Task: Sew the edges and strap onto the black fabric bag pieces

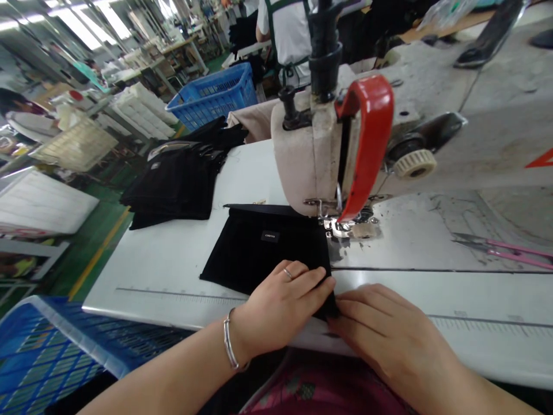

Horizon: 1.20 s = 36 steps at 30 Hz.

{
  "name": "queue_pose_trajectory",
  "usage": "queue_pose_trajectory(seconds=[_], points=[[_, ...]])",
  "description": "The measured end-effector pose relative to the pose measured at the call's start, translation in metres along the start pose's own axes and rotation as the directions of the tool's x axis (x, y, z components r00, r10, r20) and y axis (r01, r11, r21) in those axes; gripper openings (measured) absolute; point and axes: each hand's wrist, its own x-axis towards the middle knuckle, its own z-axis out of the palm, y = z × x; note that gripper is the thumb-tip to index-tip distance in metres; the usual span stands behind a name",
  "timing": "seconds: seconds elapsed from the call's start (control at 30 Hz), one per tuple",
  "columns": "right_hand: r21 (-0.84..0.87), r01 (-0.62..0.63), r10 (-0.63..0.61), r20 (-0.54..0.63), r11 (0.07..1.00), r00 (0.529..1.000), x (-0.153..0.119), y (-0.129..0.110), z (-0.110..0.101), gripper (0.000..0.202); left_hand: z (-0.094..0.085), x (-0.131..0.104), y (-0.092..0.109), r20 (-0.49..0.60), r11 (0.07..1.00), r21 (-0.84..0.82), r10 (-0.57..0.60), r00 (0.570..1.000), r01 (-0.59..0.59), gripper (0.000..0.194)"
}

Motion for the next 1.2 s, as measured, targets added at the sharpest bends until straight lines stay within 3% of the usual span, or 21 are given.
queue_pose_trajectory(seconds=[0.27,0.5,0.83,1.0,1.2], points=[[-0.079,-0.016,0.017,0.007,0.997,1.0,0.001,0.012,0.002,0.022,0.008,0.009,-0.017,-0.103,1.0,0.014,0.0,0.995,0.002,0.035],[-0.017,-0.103,0.104,0.013,0.994,0.995,-0.003,0.009,-0.002,0.019,0.009,0.002,-0.015,-0.282,0.98,-0.116,0.122,0.952,-0.16,0.023],[-0.012,-0.141,0.14,-0.024,0.99,0.99,0.003,0.008,-0.004,0.011,0.013,0.003,-0.016,-0.255,0.973,-0.171,0.106,0.961,-0.152,0.02],[-0.015,-0.106,0.106,-0.028,0.994,0.994,0.003,0.011,-0.002,0.026,0.01,0.004,-0.013,-0.292,0.965,-0.195,0.111,0.95,-0.173,0.018],[-0.063,-0.063,0.065,0.024,0.996,0.998,0.011,0.02,-0.007,0.027,0.01,0.009,-0.024,-0.284,0.966,-0.202,0.101,0.953,-0.163,0.021]])
